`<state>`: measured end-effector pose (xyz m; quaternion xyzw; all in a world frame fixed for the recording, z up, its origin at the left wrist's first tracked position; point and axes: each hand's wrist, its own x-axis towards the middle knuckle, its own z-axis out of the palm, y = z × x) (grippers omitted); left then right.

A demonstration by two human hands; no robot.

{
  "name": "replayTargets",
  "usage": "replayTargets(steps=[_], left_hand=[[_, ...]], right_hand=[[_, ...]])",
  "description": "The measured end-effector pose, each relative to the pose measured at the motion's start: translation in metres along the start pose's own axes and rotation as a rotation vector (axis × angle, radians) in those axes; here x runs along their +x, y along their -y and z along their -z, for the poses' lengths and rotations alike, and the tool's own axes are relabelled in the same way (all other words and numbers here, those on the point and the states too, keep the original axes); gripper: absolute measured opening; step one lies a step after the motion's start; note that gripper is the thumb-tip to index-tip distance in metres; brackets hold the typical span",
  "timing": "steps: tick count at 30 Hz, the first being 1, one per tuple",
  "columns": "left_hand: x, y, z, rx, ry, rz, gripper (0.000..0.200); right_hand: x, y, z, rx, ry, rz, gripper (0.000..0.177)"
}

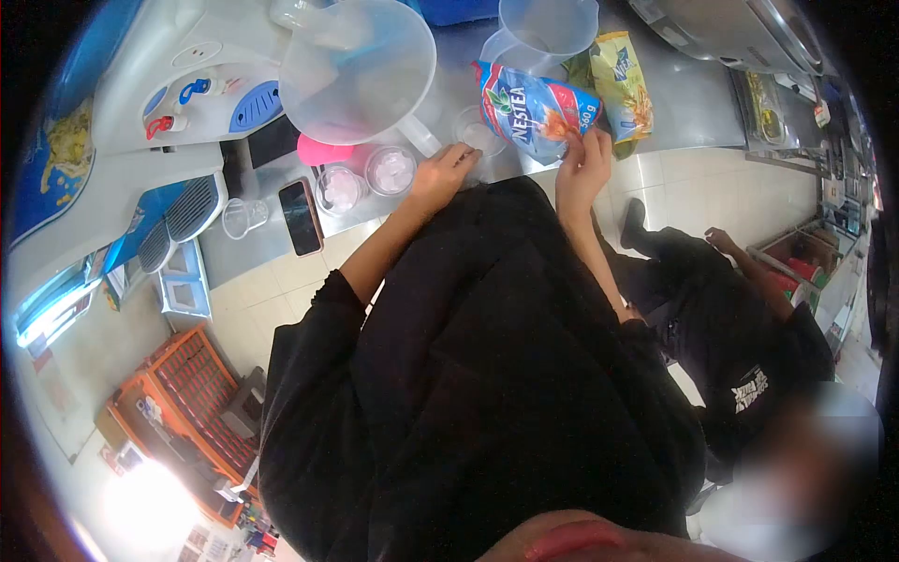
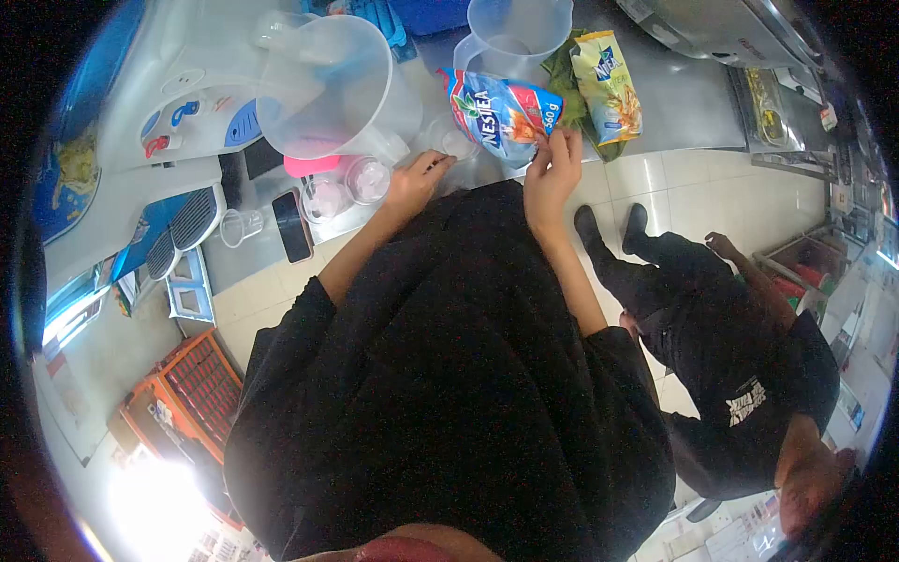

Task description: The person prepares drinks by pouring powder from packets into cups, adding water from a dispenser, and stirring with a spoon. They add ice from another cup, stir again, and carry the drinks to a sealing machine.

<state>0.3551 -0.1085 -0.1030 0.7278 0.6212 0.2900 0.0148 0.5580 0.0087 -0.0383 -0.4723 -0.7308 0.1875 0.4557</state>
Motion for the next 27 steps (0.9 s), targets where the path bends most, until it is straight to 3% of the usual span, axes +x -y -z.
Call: replayTargets(steps=[7,14,16,19,27], left_hand=[[0.001,0.001,0.002,0.014,0.01,-0.044,0.035],[0.007,-0.002,0.001,0.02,0.0,-0.058,0.036],[0.008,-0.003,0.0,0.024,-0.007,-0.062,0.036],[0.01,-0.006,-0.003,0.017,-0.018,-0.062,0.037],[0.025,-0.021,-0.004,0.007,-0.092,-0.075,0.04]], right_hand=[[-0.006,0.016,0.002,0.085,-0.034,-0.135,0.015],[-0.004,0.006,0.004,0.002,-0.044,-0.03,0.011],[-0.002,0.007,0.007,0.13,-0.017,-0.171,0.007],[0.001,-0.004,0.008,0.152,0.016,-0.202,0.002],[0.02,-0.019,0.017,0.155,-0.002,-0.132,0.008]])
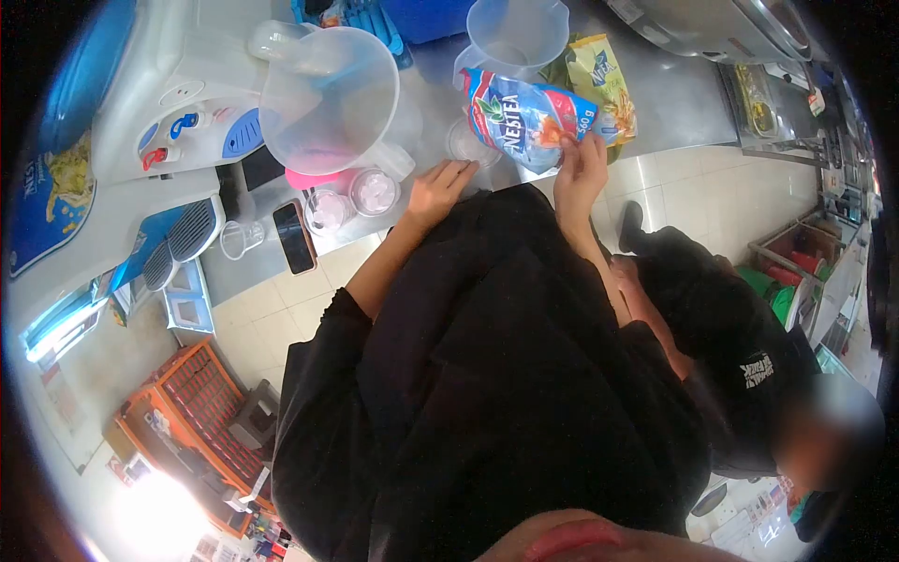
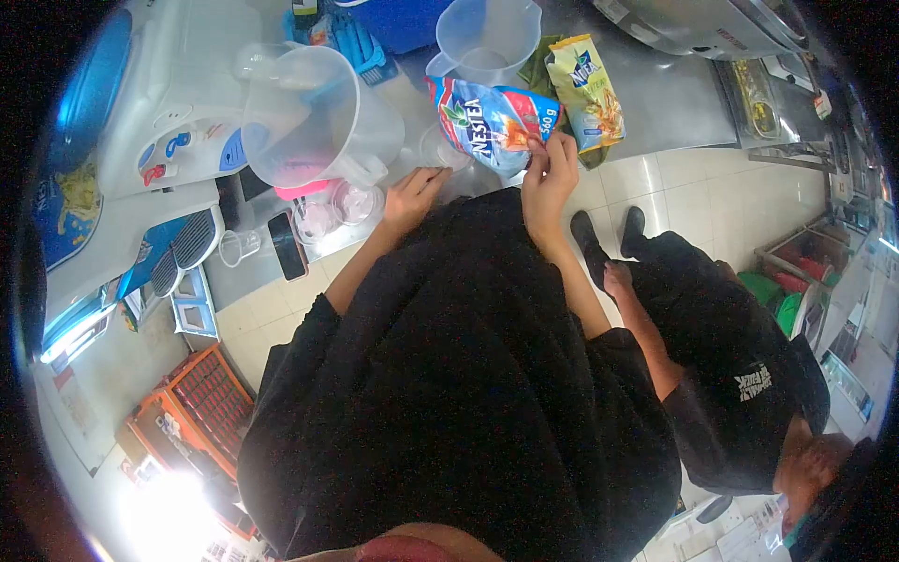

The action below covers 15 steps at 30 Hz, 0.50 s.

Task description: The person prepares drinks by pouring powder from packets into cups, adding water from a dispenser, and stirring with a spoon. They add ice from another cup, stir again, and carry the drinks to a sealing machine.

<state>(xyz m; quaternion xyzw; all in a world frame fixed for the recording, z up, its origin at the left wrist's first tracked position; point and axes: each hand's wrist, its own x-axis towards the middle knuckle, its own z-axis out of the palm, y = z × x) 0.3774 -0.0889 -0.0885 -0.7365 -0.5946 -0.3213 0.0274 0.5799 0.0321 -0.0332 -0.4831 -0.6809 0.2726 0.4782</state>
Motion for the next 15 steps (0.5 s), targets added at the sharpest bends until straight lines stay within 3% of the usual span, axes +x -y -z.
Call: replayTargets(steps=[7,10,11,12,15], left_hand=[[0.012,-0.014,0.001,0.011,-0.044,0.018,0.041],[0.014,-0.021,0.008,0.0,-0.025,0.018,0.041],[0.016,-0.023,0.011,-0.015,-0.047,0.046,0.04],[0.022,-0.028,0.008,-0.032,-0.066,0.077,0.04],[0.009,-0.032,0.006,0.007,-0.061,0.148,0.039]], right_hand=[[0.013,-0.021,0.006,0.146,0.02,-0.055,0.008],[0.013,-0.027,0.011,0.383,0.142,-0.372,0.011],[0.014,-0.042,0.008,0.407,0.134,-0.384,0.014],[0.015,-0.042,0.011,0.63,0.16,-0.632,0.017],[0.03,-0.04,0.024,0.852,0.271,-1.047,0.023]])
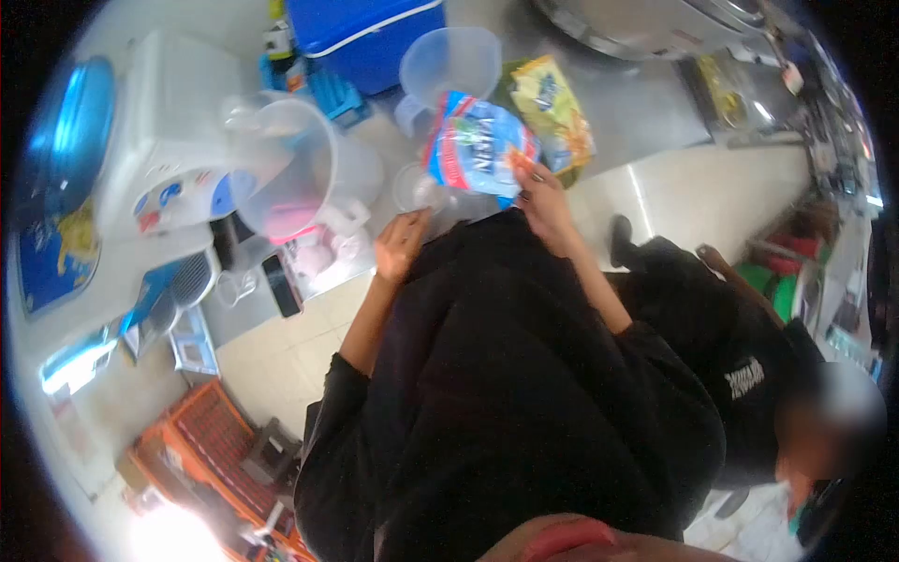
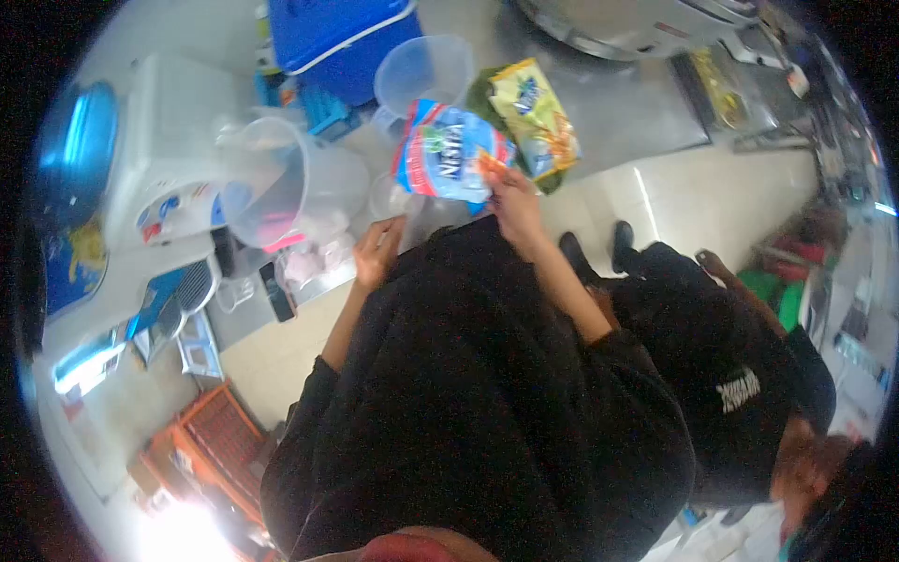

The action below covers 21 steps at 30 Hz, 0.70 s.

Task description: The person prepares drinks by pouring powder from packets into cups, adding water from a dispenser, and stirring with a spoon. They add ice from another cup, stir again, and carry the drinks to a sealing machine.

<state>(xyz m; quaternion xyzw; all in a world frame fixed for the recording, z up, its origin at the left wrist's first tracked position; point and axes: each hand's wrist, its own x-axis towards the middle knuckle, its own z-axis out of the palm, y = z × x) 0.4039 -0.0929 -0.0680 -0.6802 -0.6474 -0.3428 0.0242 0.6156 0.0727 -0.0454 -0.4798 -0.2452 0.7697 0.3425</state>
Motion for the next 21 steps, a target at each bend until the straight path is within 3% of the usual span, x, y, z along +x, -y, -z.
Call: replayTargets(steps=[2,5,7,9,10,11,13,16,18,21], left_hand=[[-0.008,-0.003,0.012,0.055,0.003,0.011,0.039],[0.005,-0.012,-0.001,-0.02,-0.031,-0.044,0.038],[0.001,-0.021,-0.004,0.051,-0.103,0.075,0.034],[-0.009,-0.018,-0.003,0.116,-0.08,0.144,0.03],[-0.01,-0.015,-0.005,0.112,-0.052,0.15,0.029],[-0.01,-0.012,-0.007,0.106,-0.033,0.158,0.029],[-0.011,-0.007,-0.011,0.143,-0.047,0.18,0.031],[-0.019,-0.002,-0.026,0.189,-0.067,0.187,0.031],[-0.021,0.002,-0.034,0.212,-0.083,0.234,0.031],[-0.015,-0.019,-0.02,0.237,-0.084,0.338,0.031]], right_hand=[[-0.001,0.015,0.006,0.144,0.113,-0.219,0.035],[0.007,0.021,0.028,0.168,0.114,-0.335,0.041],[0.016,0.033,0.054,0.317,0.181,-0.378,0.045],[0.049,0.037,0.099,0.759,0.337,-0.518,0.044],[0.06,0.047,0.121,0.717,0.415,-0.474,0.046],[0.078,0.057,0.135,0.758,0.257,-0.361,0.048],[0.127,0.074,0.183,0.47,0.182,-0.142,0.045],[0.205,0.095,0.245,0.405,0.274,-0.105,0.044],[0.223,0.102,0.242,0.159,-0.147,0.022,0.037],[0.26,0.094,0.262,-0.12,-0.113,0.093,0.039]])
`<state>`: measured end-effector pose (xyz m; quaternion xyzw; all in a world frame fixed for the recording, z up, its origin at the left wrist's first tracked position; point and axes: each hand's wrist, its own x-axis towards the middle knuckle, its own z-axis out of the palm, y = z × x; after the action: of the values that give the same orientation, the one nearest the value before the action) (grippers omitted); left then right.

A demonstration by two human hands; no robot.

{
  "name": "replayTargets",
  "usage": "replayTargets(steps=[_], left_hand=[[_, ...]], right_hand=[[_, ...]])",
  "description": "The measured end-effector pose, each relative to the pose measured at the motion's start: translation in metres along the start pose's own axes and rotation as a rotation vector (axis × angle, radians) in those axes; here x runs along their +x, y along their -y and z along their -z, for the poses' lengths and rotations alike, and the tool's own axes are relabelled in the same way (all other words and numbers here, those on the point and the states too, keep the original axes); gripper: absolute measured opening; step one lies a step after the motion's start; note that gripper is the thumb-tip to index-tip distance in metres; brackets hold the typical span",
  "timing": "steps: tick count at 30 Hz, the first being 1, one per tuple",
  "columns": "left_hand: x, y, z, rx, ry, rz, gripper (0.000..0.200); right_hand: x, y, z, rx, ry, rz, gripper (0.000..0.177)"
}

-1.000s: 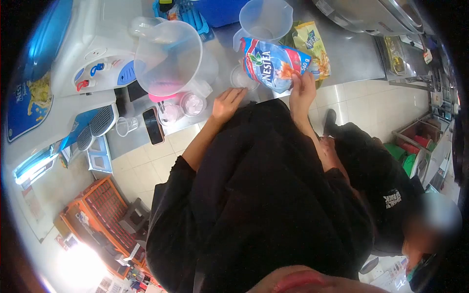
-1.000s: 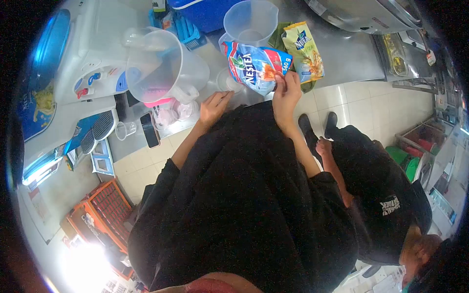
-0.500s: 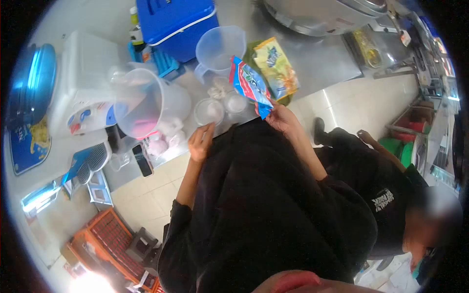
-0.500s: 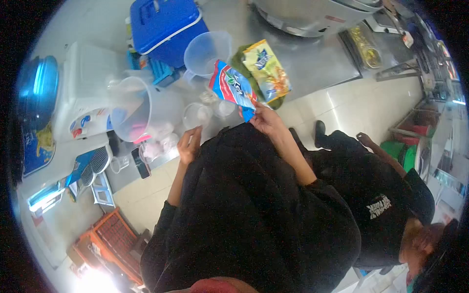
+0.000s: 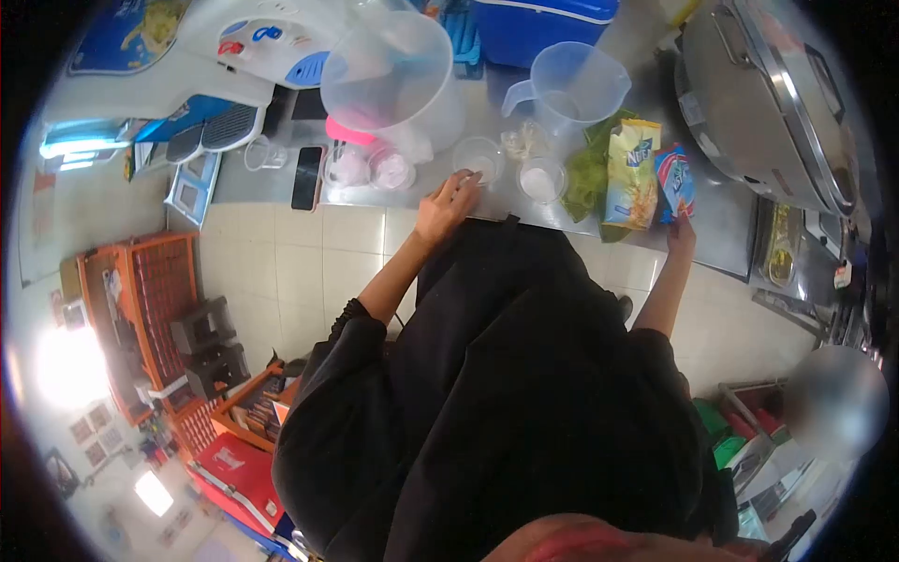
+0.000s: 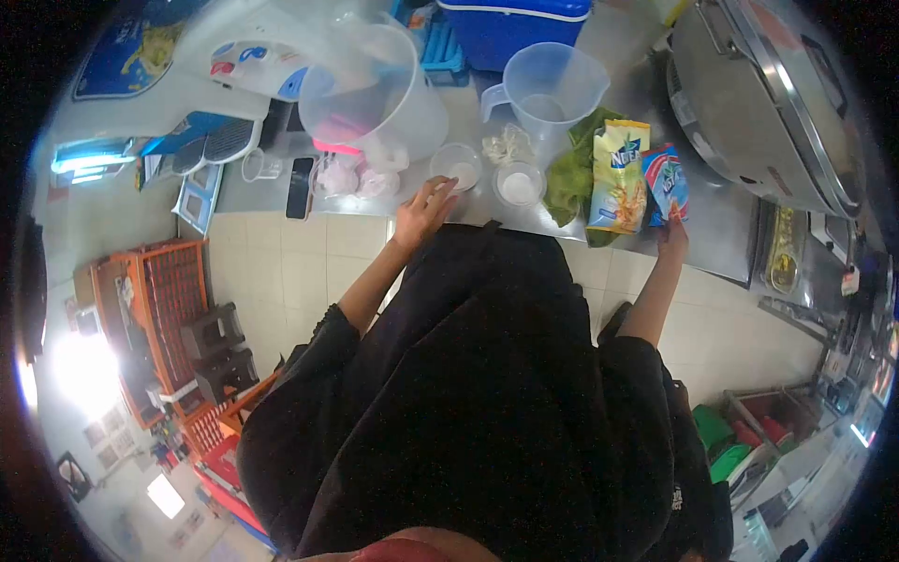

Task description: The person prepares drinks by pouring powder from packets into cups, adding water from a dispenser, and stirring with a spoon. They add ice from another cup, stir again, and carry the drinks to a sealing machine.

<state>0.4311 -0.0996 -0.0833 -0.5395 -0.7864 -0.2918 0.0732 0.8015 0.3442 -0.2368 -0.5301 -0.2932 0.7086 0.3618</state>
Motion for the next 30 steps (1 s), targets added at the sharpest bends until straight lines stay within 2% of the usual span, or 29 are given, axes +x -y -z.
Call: replayTargets(steps=[1,3,4,5,7,9,10,11,12,13,14,15,16,18,19,20,21,22,24,26,27,28,29,30], left_hand=[[0.001,-0.008,0.01,0.009,-0.002,0.059,0.031],[-0.011,-0.007,0.029,0.081,-0.09,0.068,0.032],[-0.018,-0.002,0.04,0.146,-0.172,0.062,0.032],[-0.027,0.008,0.05,0.188,-0.209,0.142,0.031],[-0.044,0.038,0.075,0.301,-0.354,0.29,0.024],[-0.057,0.074,0.103,0.335,-0.564,0.481,0.014],[-0.064,0.089,0.115,0.293,-0.666,0.604,0.01],[-0.072,0.101,0.127,0.301,-0.665,0.61,0.01],[-0.078,0.113,0.135,0.202,-0.664,0.719,0.009],[-0.079,0.125,0.139,0.093,-0.661,0.823,0.009],[-0.076,0.135,0.14,0.076,-0.65,0.82,0.009],[-0.068,0.146,0.14,0.115,-0.642,0.685,0.009],[-0.056,0.154,0.139,0.143,-0.633,0.543,0.009],[-0.022,0.139,0.157,0.186,-0.538,0.446,0.012],[-0.012,0.141,0.161,0.112,-0.506,0.434,0.015],[-0.005,0.145,0.165,0.043,-0.475,0.427,0.019],[0.002,0.15,0.168,0.034,-0.497,0.32,0.024],[0.005,0.155,0.173,0.01,-0.482,0.304,0.024],[0.003,0.163,0.184,-0.038,-0.416,0.164,0.024],[-0.003,0.167,0.181,-0.208,-0.267,-0.03,0.025],[0.003,0.149,0.185,-0.305,-0.104,-0.082,0.029],[0.005,0.136,0.18,-0.5,0.14,-0.035,0.032],[0.009,0.121,0.173,-0.415,0.26,-0.139,0.039],[0.011,0.107,0.164,-0.458,0.367,-0.125,0.047]], right_hand=[[-0.011,0.004,-0.014,-0.008,0.011,-0.009,0.039],[-0.037,0.022,-0.041,-0.448,-0.133,0.0,0.034],[-0.039,0.024,-0.045,-0.645,-0.299,0.083,0.034],[-0.042,0.024,-0.05,-0.837,-0.465,0.173,0.034],[-0.068,0.026,-0.044,-0.844,-0.561,0.627,0.034],[-0.157,0.058,-0.116,-0.666,-0.397,0.777,0.034],[-0.182,0.062,-0.141,-0.667,-0.382,0.772,0.034],[-0.203,0.063,-0.161,-0.598,-0.194,0.825,0.033],[-0.223,0.057,-0.176,-0.527,-0.015,0.874,0.032],[-0.236,0.046,-0.191,-0.643,0.139,0.912,0.032],[-0.252,0.033,-0.211,-0.764,0.286,0.944,0.033],[-0.289,0.03,-0.253,-0.873,0.482,1.037,0.029],[-0.314,0.01,-0.268,-0.888,0.53,0.775,0.02],[-0.362,0.006,-0.304,-1.291,0.587,0.42,0.015],[-0.364,-0.002,-0.304,-1.293,0.54,0.424,0.015],[-0.361,-0.019,-0.3,-1.308,0.414,0.455,0.022],[-0.359,-0.035,-0.296,-1.319,0.292,0.482,0.031],[-0.358,-0.047,-0.291,-1.318,0.259,0.471,0.031],[-0.348,-0.069,-0.278,-1.268,-0.081,0.876,0.057],[-0.341,-0.091,-0.267,-1.265,-0.25,0.755,0.073],[-0.325,-0.107,-0.254,-1.187,-0.26,0.656,0.087],[-0.321,-0.121,-0.259,-1.183,-0.295,0.648,0.087],[-0.318,-0.131,-0.261,-0.964,-0.271,0.565,0.096],[-0.313,-0.14,-0.261,-0.744,-0.25,0.492,0.105]])
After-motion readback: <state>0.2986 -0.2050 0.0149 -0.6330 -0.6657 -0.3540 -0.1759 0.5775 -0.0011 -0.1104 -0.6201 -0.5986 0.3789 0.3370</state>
